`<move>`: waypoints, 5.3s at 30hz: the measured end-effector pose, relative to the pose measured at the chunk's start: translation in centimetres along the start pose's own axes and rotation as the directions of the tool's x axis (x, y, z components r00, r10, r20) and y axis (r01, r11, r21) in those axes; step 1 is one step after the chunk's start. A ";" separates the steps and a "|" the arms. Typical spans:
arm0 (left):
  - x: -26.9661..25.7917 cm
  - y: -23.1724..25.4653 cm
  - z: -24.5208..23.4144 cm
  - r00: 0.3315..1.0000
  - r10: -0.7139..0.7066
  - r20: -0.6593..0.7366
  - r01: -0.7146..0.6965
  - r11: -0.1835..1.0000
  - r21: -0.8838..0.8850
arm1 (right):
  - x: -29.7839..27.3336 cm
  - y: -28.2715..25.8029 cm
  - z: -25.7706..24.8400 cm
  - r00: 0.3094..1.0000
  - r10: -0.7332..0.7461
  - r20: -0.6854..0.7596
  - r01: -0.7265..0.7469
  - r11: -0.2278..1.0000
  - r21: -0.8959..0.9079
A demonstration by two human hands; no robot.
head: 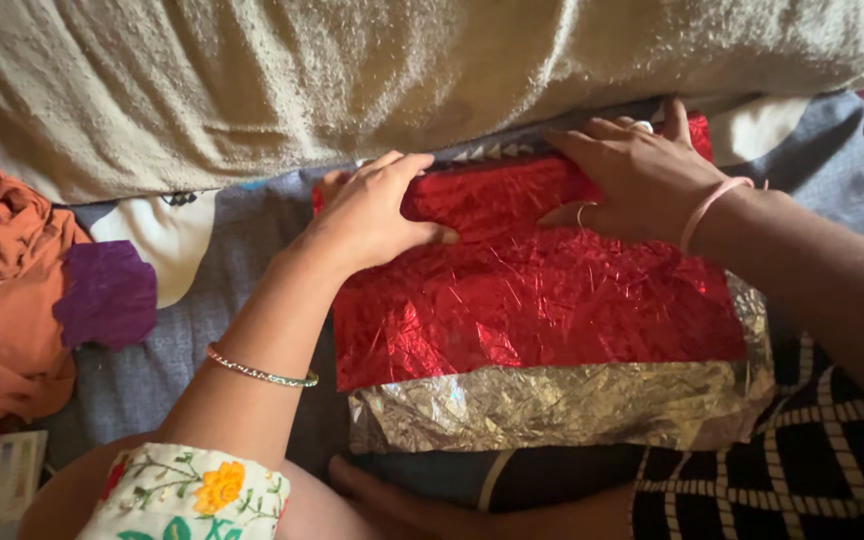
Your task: The person places a purple rectangular box onto a sheet of gold foil, then covers it with a red foil sheet. They fold the edges of the red foil around the box to create a wrapped package, smoothing the surface and adjusting the folds.
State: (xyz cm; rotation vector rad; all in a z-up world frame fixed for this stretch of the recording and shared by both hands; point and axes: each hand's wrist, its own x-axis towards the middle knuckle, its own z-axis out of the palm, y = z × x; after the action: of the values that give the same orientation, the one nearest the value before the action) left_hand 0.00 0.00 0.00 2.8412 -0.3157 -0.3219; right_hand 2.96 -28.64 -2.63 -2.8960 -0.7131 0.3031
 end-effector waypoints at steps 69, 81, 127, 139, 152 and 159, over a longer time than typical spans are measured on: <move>-3.9 -0.1 2.0 0.915 -0.033 -0.401 0.110 0.979 0.169 | -3.7 7.4 -0.8 0.966 0.233 -0.111 -0.223 0.970 0.096; -4.7 1.4 -2.1 0.929 -0.308 0.204 0.293 0.951 0.102 | -4.4 3.0 -1.3 0.973 0.003 -0.231 0.063 0.958 0.280; -1.9 2.1 1.7 0.998 -0.053 0.020 0.048 0.983 0.175 | -0.2 0.8 -0.6 0.994 -0.035 0.100 0.056 0.973 -0.223; -3.4 0.3 -0.5 0.993 -0.116 0.025 0.107 0.966 0.236 | -1.2 4.1 -1.3 0.997 -0.066 0.043 0.067 0.998 -0.014; -3.1 5.6 5.4 0.837 0.355 -0.415 -0.310 0.935 0.175 | -4.1 6.2 0.0 0.965 0.260 -0.047 -0.250 0.957 0.146; -3.0 6.2 6.4 0.766 0.371 -0.526 -0.328 0.928 0.176 | -4.4 4.8 0.1 0.884 0.373 0.283 -0.428 0.402 0.809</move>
State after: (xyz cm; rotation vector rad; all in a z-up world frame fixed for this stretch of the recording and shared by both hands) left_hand -5.60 -6.58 -3.69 2.7038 -0.7241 0.5943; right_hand 1.24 -34.91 -2.91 -1.9920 0.1923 0.5929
